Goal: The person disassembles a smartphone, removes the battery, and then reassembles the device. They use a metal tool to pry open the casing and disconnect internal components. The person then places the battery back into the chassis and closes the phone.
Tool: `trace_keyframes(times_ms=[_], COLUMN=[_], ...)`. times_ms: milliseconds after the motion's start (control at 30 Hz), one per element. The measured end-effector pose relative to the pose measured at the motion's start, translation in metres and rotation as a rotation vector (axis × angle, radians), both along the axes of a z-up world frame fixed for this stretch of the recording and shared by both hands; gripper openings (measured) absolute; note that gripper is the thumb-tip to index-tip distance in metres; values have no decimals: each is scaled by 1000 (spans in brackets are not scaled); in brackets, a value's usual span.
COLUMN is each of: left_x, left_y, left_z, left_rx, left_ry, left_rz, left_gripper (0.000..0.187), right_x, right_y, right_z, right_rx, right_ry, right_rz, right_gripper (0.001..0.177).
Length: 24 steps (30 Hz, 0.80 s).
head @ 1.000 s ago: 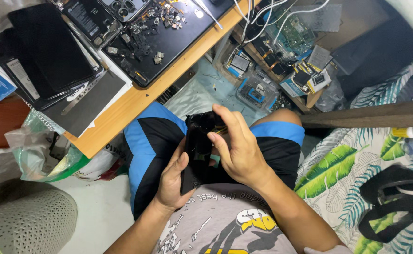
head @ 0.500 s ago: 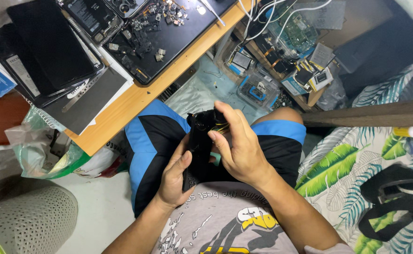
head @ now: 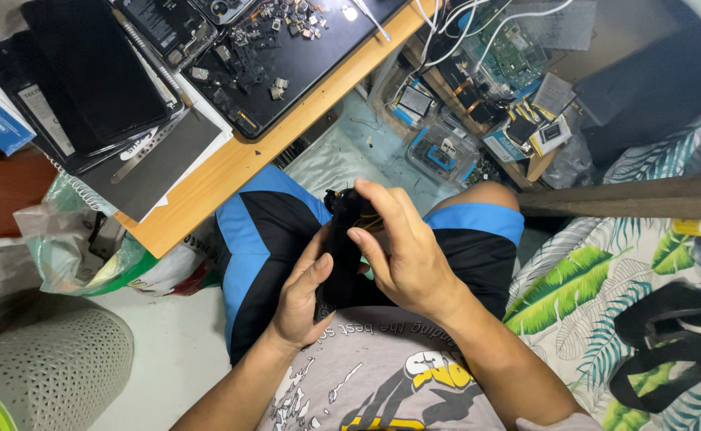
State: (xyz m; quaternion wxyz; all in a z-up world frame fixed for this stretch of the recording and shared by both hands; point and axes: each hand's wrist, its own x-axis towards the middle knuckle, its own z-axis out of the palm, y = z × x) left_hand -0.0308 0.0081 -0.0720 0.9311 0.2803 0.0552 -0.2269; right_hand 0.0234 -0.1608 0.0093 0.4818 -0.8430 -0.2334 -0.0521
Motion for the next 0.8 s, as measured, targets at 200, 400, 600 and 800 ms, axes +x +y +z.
trace_keyframes(times_ms=[200,400,600,800], left_x=[3,5,7,8], left_y=[0,-1,-1,-1], left_z=[6,8,11,10], left_rx=[11,-20,-30,-44], left_ry=[-6,-10,10,-12], left_rz=[-3,4,17,43], left_gripper=[72,72,69,64], right_x=[0,-3,-7,-12], right_y=[1,-1,1,4], right_z=[0,-3,-5,-4], right_rx=[-5,14,-7,-26], right_ry=[-17,-6,-27,-35], right_rz=[4,28,60,86], right_gripper=[58,58,61,63])
